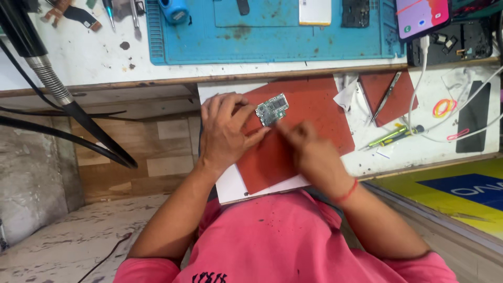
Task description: The person uses a hot air gun to heat a small circuit board and then scrapes its surface with a metal tool. The person repeatedly heats and scrapes the board while holding it on a red mat.
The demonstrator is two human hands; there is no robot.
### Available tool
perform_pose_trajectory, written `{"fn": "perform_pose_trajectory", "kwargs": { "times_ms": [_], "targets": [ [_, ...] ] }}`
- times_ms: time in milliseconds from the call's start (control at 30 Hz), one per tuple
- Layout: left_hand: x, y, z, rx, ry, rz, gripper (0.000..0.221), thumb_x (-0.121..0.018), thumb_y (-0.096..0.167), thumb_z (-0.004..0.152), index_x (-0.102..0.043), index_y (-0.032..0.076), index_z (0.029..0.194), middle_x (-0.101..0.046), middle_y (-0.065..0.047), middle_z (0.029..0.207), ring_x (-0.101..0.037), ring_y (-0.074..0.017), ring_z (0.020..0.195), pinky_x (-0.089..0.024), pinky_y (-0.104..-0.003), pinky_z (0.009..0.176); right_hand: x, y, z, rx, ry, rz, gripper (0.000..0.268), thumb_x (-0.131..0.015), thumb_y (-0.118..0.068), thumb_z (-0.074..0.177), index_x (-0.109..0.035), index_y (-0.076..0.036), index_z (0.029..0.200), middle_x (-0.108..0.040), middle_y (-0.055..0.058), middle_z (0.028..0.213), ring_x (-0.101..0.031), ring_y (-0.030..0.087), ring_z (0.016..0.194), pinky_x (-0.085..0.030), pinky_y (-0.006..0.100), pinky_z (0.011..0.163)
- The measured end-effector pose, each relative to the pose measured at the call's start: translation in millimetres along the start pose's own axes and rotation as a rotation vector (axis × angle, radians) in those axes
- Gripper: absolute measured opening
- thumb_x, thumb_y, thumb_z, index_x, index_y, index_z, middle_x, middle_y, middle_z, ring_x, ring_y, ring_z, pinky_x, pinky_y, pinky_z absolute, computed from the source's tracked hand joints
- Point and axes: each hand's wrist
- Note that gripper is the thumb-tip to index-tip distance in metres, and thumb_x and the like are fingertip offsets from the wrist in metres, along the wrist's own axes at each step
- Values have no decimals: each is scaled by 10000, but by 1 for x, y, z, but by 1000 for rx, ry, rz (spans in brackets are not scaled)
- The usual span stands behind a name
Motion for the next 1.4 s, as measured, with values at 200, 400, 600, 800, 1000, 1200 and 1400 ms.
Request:
{"fn": "perform_pose_trajectory", "kwargs": {
  "times_ms": [200,400,600,800,1000,1200,1400],
  "targets": [
    [0,0,-2,16,-27,0,459,-914,313,713,-748,86,1075,-612,-42,1155,-558,-274,1144,-384,-471,1055,2,-2,11,89,-6,-42,637,-513,22,869,-569,-161,1476,-602,150,1059,-684,367,733,-568,476,655],
    [-4,2,-6,21,-19,28,458,-908,320,711,-743,97,1075,-609,-62,1153,-554,-286,1141,-380,-478,1043,-2,6,6,23,-58,-65,674,-515,12,834,-552,-184,1477,-622,157,1114,-655,389,640,-549,483,569],
    [-4,4,-6,13,-28,41,445,-914,344,739,-729,91,1055,-602,-55,1126,-547,-281,1135,-369,-505,1048,0,-4,5,-66,110,-4,571,-526,-26,951,-552,-198,1495,-619,149,1102,-674,378,739,-558,483,648],
    [-5,2,-7,20,-44,27,458,-914,345,740,-724,83,1064,-590,-83,1143,-535,-301,1132,-368,-506,1031,-1,-4,11,-150,149,-38,483,-550,-64,1006,-580,-197,1470,-633,145,1088,-671,389,785,-546,490,642],
    [-6,1,-4,28,-46,56,445,-899,308,712,-727,89,1059,-602,-73,1158,-537,-297,1140,-370,-501,1036,-7,7,13,141,99,-5,631,-543,-16,833,-596,-192,1437,-629,169,1127,-679,389,788,-564,470,645],
    [-2,0,-3,-17,14,42,468,-902,316,734,-725,90,1104,-592,-64,1181,-527,-297,1171,-372,-498,1069,-2,2,18,49,16,44,613,-536,-1,882,-588,-191,1462,-622,161,1056,-674,385,794,-561,476,648],
    [-5,-1,-8,-13,-18,31,478,-913,340,741,-718,76,1088,-579,-85,1169,-531,-299,1153,-365,-503,1046,-7,6,10,43,112,-93,587,-544,-5,885,-603,-186,1441,-641,185,1096,-660,379,748,-557,480,628]
  ]
}}
Point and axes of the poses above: each hand's wrist, its own z-axis towards the middle knuckle, its own x-axis out of the back of the hand, y = z × x
